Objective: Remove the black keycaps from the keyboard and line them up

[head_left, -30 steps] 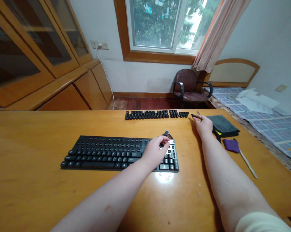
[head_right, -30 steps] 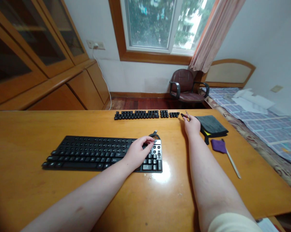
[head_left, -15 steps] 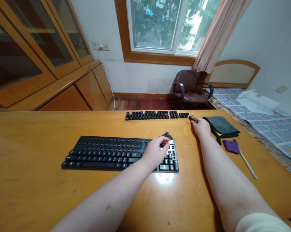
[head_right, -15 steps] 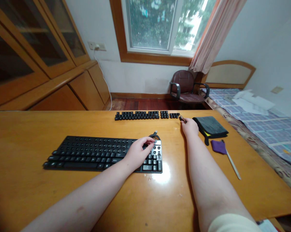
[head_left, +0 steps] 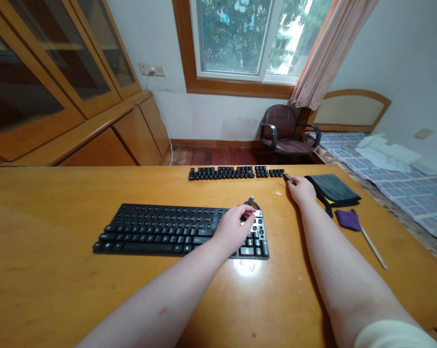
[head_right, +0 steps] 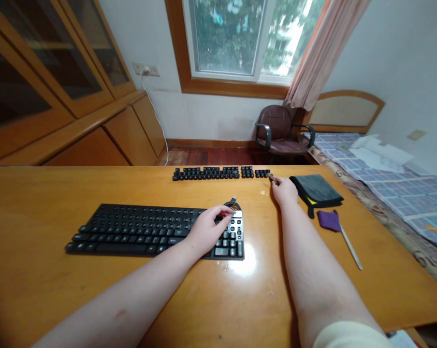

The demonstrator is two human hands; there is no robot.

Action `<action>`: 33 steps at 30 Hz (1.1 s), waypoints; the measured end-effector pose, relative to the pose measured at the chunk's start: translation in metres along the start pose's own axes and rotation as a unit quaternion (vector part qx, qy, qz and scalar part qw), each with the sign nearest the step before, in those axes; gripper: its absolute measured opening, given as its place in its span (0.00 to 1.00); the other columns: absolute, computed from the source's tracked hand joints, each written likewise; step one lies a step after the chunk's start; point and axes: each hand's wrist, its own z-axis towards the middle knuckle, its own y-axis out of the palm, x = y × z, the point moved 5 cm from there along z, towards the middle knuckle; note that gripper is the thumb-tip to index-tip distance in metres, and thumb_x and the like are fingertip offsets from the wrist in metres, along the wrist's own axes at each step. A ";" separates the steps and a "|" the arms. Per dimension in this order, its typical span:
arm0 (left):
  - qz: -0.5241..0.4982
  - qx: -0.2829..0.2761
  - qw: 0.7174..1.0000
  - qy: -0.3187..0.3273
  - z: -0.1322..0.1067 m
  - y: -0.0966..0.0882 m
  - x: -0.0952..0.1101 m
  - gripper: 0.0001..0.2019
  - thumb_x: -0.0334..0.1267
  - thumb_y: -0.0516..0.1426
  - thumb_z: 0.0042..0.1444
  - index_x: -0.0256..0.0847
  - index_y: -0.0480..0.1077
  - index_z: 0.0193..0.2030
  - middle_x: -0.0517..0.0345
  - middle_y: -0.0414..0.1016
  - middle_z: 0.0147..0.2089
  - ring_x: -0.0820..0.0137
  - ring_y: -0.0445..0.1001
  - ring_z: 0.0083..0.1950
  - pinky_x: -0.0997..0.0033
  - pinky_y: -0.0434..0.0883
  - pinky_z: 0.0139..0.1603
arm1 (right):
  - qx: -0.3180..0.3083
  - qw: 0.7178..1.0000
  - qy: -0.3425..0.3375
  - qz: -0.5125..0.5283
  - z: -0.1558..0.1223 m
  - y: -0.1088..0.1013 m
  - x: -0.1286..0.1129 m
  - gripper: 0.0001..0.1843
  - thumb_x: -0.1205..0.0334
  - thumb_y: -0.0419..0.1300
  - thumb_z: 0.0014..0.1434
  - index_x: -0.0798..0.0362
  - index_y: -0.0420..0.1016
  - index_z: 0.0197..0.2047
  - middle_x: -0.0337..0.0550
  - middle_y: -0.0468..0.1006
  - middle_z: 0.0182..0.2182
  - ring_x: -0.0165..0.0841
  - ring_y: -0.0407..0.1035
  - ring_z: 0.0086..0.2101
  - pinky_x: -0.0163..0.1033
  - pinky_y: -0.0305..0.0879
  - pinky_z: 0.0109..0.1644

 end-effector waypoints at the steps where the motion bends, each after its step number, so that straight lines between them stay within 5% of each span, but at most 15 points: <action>1: 0.000 -0.001 1.000 0.000 0.000 0.000 0.000 0.08 0.35 0.53 0.55 0.41 0.71 0.39 0.58 0.75 0.38 0.69 0.72 0.40 0.69 0.69 0.44 | 0.000 1.000 0.004 0.003 0.000 0.000 0.001 0.19 0.56 0.52 0.55 0.50 0.76 0.46 0.47 0.76 0.43 0.40 0.68 0.43 0.38 0.62 0.42; 33: 0.008 -0.002 1.000 0.004 0.001 -0.001 0.003 0.07 0.33 0.53 0.55 0.40 0.71 0.39 0.57 0.75 0.38 0.69 0.73 0.40 0.70 0.69 0.43 | 0.013 0.999 -0.010 0.030 0.002 0.001 0.004 0.18 0.57 0.53 0.54 0.51 0.77 0.44 0.48 0.76 0.41 0.40 0.69 0.41 0.39 0.63 0.42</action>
